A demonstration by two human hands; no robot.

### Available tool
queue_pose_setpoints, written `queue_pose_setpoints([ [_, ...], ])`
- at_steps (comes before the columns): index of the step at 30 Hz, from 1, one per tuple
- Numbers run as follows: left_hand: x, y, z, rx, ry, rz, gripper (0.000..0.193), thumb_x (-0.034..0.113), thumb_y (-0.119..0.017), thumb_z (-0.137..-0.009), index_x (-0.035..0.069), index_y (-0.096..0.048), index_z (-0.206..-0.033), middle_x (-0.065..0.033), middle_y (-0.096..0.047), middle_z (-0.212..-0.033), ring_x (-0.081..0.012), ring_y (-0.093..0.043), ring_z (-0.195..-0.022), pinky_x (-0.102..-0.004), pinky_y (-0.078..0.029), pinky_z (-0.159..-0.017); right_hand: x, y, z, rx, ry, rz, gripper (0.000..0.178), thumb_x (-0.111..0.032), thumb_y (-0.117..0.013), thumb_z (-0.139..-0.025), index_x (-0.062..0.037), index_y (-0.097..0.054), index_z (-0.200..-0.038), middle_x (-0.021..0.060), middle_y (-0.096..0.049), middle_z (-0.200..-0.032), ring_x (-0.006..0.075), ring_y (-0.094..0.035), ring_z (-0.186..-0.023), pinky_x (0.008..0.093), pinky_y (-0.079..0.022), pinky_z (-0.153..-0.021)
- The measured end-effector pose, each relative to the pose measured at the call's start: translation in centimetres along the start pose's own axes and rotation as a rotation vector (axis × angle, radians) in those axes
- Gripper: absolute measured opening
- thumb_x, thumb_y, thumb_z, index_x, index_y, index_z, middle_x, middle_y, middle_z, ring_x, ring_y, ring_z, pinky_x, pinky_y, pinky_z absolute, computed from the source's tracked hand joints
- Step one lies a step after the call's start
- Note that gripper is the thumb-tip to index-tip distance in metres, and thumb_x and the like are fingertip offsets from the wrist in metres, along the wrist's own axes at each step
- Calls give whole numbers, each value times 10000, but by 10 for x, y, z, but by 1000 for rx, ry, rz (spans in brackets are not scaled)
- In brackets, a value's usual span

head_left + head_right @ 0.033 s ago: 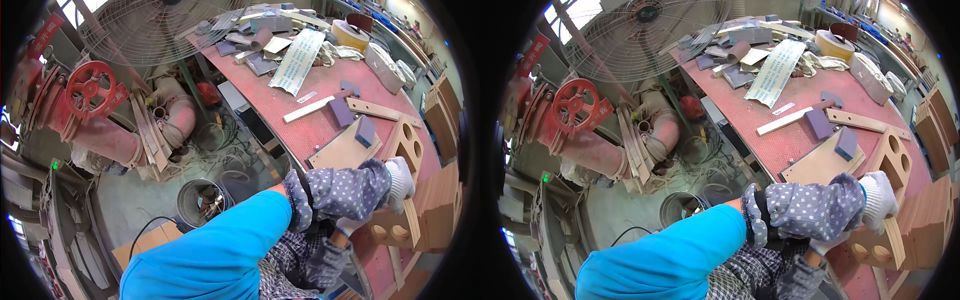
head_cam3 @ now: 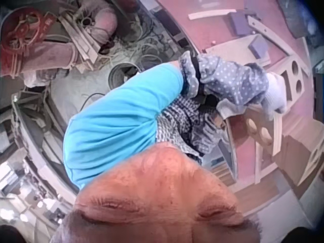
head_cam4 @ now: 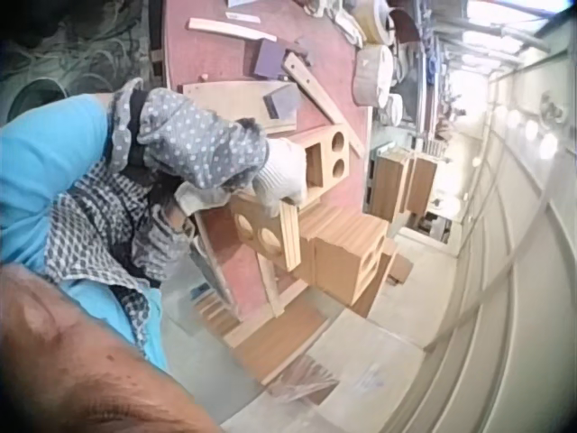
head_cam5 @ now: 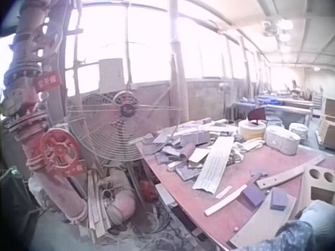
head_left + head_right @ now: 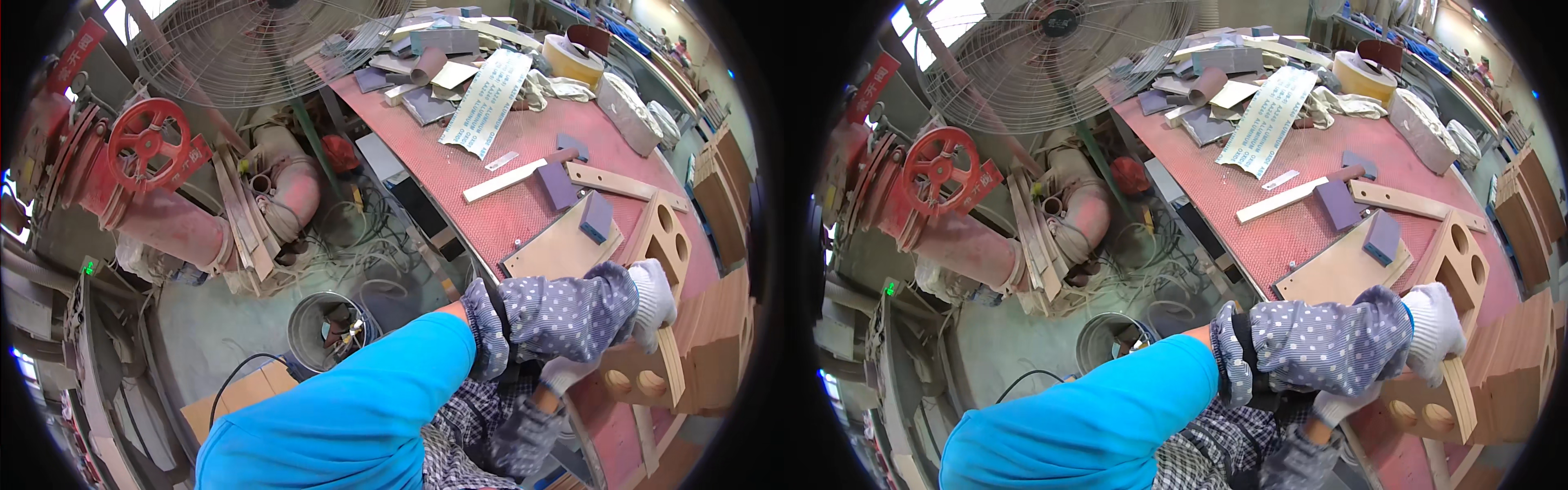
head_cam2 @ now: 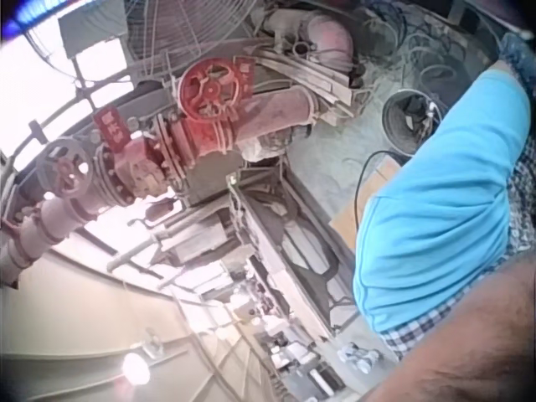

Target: Sanding the edges and surfaces of wooden furniture components using a sanding block.

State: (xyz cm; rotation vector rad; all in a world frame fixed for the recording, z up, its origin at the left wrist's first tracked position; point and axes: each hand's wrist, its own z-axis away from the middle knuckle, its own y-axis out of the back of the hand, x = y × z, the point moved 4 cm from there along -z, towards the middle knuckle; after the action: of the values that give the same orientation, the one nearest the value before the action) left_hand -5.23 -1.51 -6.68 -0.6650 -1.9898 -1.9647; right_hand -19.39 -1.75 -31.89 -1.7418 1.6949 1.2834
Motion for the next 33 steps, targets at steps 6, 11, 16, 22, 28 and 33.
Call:
queue_pose_setpoints([
  [6, 9, 4, 2, 11, -13, 0, 504, 462, -776, -799, 136, -780, -1184, -98, -789, -971, -290, -769, -957, -390, -601, -858, -10, 10, -19, -37, 54, -83, 443, -165, -646, -986, 90, -591, -1344, 179, -660, -1352, 271, -679, -1149, 393, -545, -989],
  [11, 6, 3, 2, 16, -8, -1, 489, 457, -774, -800, 131, -788, -1163, -102, -789, -971, -289, -770, -955, -389, -600, -864, -18, -4, -10, 33, -181, -402, 446, -171, -648, -987, 106, -584, -1331, 182, -698, -1281, 242, -692, -1113, 376, -574, -921],
  [16, 8, 6, 7, 18, -14, -13, 486, 464, -773, -803, 139, -788, -1164, -100, -789, -975, -290, -770, -948, -391, -600, -862, -1, 6, -14, -44, -66, -153, 427, -141, -626, -1006, 111, -569, -1346, 211, -642, -1380, 262, -660, -1190, 384, -556, -989],
  [22, 2, 5, 9, 33, -16, -16, 465, 464, -760, -803, 147, -795, -1142, -105, -787, -958, -305, -767, -937, -401, -598, -854, -37, -6, 5, 299, -606, -866, 421, -96, -630, -1009, 90, -571, -1382, 224, -661, -1370, 265, -690, -1156, 369, -574, -970],
  [28, 10, 5, -1, 94, -62, -20, 468, 512, -723, -742, 160, -797, -1043, -127, -777, -919, -336, -764, -892, -450, -598, -818, -27, 9, -25, -169, -117, -118, 269, -75, -574, -1004, 52, -659, -1226, 179, -739, -1103, 299, -719, -967, 416, -600, -872],
  [33, -20, 15, 19, 236, -8, -144, 466, 542, -729, -832, 163, -775, -1099, -129, -781, -983, -349, -753, -971, -475, -579, -880, -127, -38, -30, 81, -386, 83, 353, -162, -624, -1011, -10, -687, -1324, 275, -730, -1181, 421, -716, -1070, 448, -540, -891],
])
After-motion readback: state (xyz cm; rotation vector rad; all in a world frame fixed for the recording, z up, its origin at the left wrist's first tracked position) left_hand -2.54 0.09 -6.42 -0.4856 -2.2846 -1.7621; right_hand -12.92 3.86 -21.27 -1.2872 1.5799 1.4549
